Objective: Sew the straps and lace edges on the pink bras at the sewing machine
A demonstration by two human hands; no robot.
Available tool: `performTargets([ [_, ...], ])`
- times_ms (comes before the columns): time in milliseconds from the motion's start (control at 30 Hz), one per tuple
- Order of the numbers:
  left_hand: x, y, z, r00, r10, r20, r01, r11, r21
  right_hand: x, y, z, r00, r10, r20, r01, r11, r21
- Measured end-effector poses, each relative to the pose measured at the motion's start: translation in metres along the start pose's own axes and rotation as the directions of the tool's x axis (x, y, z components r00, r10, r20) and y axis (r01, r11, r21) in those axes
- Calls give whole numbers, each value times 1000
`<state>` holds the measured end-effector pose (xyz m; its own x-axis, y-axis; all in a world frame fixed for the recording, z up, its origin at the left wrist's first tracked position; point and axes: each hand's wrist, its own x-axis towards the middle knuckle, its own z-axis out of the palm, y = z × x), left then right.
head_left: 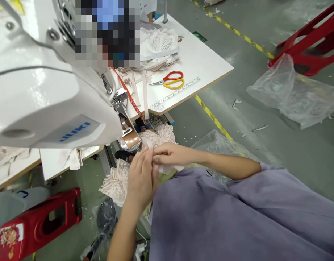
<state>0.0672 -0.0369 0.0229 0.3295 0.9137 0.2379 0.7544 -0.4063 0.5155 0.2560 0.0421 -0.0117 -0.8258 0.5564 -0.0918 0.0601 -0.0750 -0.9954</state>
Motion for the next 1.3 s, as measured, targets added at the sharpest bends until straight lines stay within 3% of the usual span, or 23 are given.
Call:
performTargets([
  [67, 5, -11, 5, 970, -220, 101, 218, 975, 34, 2, 3, 2, 993, -118, 1, 110, 924, -366],
  [100, 4, -17, 8, 922, -354, 156, 361, 933, -15, 4, 6, 4, 982, -188, -13, 149, 819, -554],
  [167, 1, -30, 17, 777, -526, 346, 621, 728, -289, 7, 17, 6, 946, -320, -44, 150, 555, -818],
  [200, -1, -36, 22, 713, -522, 469, 701, 547, -458, 9, 23, 6, 928, -371, -42, 139, 449, -883],
  [233, -4, -40, 26, 679, -466, 568, 729, 334, -597, 11, 28, 6, 912, -408, -30, 139, 377, -916],
  [300, -8, -46, 35, 677, -365, 639, 680, -23, -733, 13, 37, 5, 881, -472, 11, 184, 321, -929],
  [333, -11, -46, 39, 688, -357, 632, 640, -113, -760, 13, 39, 4, 865, -502, 18, 212, 333, -919],
  [367, -13, -46, 41, 702, -374, 607, 604, -139, -784, 13, 39, 3, 849, -529, 2, 231, 367, -901],
  [433, -17, -43, 43, 730, -436, 527, 560, -63, -826, 10, 38, 3, 806, -581, -111, 223, 472, -853],
  [533, -20, -35, 40, 759, -508, 408, 554, 174, -814, 7, 33, 9, 759, -594, -265, 178, 582, -793],
  [633, -19, -29, 33, 783, -560, 269, 539, 396, -743, 8, 32, 17, 792, -552, -261, 164, 604, -780],
  [733, -16, -26, 30, 801, -568, 187, 535, 540, -650, 13, 35, 21, 809, -523, -269, 160, 636, -755],
  [900, -13, -29, 30, 822, -550, 147, 536, 662, -524, 19, 39, 21, 852, -410, -324, 116, 753, -648],
  [1133, -11, -33, 35, 846, -521, 114, 513, 738, -438, 16, 34, 13, 900, -298, -318, 57, 803, -593],
  [1233, -8, -32, 36, 848, -520, 103, 511, 748, -423, 16, 34, 14, 880, -332, -338, 76, 803, -591],
  [1300, -5, -31, 38, 836, -541, 94, 523, 730, -440, 17, 40, 19, 838, -430, -336, 118, 744, -657],
])
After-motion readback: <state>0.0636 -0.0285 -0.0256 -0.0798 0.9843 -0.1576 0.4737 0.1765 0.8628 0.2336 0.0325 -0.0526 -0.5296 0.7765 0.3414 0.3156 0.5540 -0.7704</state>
